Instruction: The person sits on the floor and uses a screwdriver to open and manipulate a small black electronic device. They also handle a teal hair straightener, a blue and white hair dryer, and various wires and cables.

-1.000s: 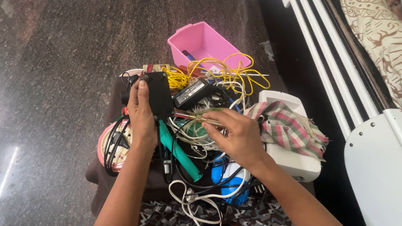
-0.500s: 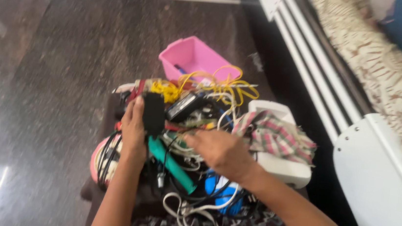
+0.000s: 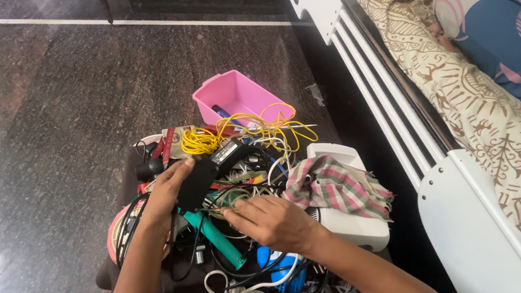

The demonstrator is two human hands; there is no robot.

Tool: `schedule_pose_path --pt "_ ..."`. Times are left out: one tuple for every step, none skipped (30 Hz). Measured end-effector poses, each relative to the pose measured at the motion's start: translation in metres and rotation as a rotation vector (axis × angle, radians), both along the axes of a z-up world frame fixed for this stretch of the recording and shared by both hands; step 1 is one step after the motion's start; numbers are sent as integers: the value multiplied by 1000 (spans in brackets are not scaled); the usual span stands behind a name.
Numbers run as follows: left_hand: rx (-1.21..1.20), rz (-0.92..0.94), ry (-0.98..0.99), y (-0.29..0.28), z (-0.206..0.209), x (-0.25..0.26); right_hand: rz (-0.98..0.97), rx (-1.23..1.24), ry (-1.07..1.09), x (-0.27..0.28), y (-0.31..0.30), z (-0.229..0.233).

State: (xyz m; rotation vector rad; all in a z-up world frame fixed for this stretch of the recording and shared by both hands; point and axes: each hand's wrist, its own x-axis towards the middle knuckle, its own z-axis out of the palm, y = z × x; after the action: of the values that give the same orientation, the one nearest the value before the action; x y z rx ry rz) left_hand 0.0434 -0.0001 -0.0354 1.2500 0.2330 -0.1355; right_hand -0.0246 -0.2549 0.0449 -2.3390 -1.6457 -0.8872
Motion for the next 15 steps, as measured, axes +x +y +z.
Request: schedule_pose_path --pt "-44 41 -16 0 0 0 -29 25 65 -1 1 -1" --pt "-88 81 -32 -1 0 -1 -58 48 131 -2 3 -2" --pt "-132 122 -47 -2 -1 -1 -87 72 197 -4 5 -5" --pt "-120 154 -89 -3 -1 -1 -131 156 295 -4 7 -7" --pt "-109 186 -130 -5 -1 0 -175 240 394 -4 10 -11" --pt "-98 219 -169 -7 -3 -1 -219 322 496 -5 12 -16" --pt "-90 242 -199 -9 -4 -2 -238 378 550 -4 13 -22" --pt "-82 266 -233 -11 -6 -2 -255 436 601 -1 15 -27" --pt "-73 290 -266 -12 -6 -2 -272 493 653 2 15 -33" --pt "-48 310 -293 -14 -8 -4 -321 533 830 6 15 -39" --pt "-23 329 -321 -16 -9 -6 -368 569 1009 11 14 -46" --pt "2 349 -350 -17 -10 -7 -414 603 1188 16 13 -52" --pt "2 366 -412 -17 -10 -7 -399 648 1315 23 12 -57" --pt "3 382 -472 -19 -11 -9 -382 693 1443 31 12 -62" --pt "3 397 -533 -19 -12 -10 -364 737 1572 35 11 -66"
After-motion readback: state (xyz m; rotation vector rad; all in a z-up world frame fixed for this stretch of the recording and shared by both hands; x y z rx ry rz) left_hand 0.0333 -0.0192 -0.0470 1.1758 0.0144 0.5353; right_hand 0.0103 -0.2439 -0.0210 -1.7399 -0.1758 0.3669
